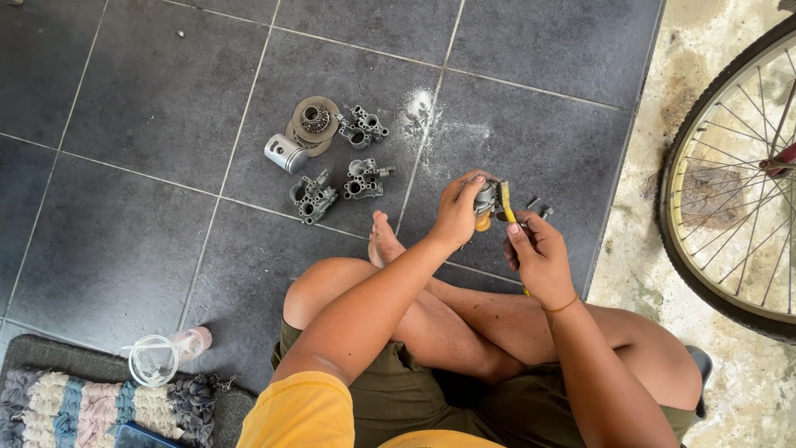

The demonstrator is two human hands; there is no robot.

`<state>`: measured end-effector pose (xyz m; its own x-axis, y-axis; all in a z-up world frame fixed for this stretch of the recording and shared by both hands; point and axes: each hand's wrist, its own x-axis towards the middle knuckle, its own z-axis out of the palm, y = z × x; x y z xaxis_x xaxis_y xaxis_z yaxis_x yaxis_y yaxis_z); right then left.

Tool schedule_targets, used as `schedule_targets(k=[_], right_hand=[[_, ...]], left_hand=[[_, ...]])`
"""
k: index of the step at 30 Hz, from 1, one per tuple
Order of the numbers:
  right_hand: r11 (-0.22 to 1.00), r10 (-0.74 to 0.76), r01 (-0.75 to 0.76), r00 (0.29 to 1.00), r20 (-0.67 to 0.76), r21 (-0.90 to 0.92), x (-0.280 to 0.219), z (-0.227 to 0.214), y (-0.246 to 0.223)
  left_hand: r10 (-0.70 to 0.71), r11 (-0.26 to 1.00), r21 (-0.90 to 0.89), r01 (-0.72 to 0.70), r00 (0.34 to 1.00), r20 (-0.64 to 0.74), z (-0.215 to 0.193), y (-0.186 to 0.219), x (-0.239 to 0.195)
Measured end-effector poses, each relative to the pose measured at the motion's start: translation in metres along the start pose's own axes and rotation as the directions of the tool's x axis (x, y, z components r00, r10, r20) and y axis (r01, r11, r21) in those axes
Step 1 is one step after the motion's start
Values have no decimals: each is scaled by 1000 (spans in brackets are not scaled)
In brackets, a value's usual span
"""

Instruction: The person sits on the floor and scrubs a small metal engine part with a yellow brush. Other disassembled engine components are scattered on the tiled floor nearby.

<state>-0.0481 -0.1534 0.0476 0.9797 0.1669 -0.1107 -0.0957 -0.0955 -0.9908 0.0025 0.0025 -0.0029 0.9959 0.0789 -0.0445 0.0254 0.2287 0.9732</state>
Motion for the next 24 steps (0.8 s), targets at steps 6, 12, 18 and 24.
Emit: schedule_targets(k=[6, 12, 18, 24], right_hand=[[1000, -16, 16, 1000, -4, 2, 0, 1, 0], [1000, -9, 9, 1000, -6, 5, 0, 0, 5], [1000, -13, 13, 1000, -16, -1, 0, -1, -6], [999, -43, 44, 998, -50, 14, 2, -6, 7]], left_hand=[[36, 993, -110, -33, 999, 29, -1, 2, 5], [22, 994, -109, -17, 999, 48, -2, 5, 4], [49, 998, 27, -50, 998, 34, -3, 11, 1], [-65, 965, -253, 69, 998, 23, -5, -25, 17]])
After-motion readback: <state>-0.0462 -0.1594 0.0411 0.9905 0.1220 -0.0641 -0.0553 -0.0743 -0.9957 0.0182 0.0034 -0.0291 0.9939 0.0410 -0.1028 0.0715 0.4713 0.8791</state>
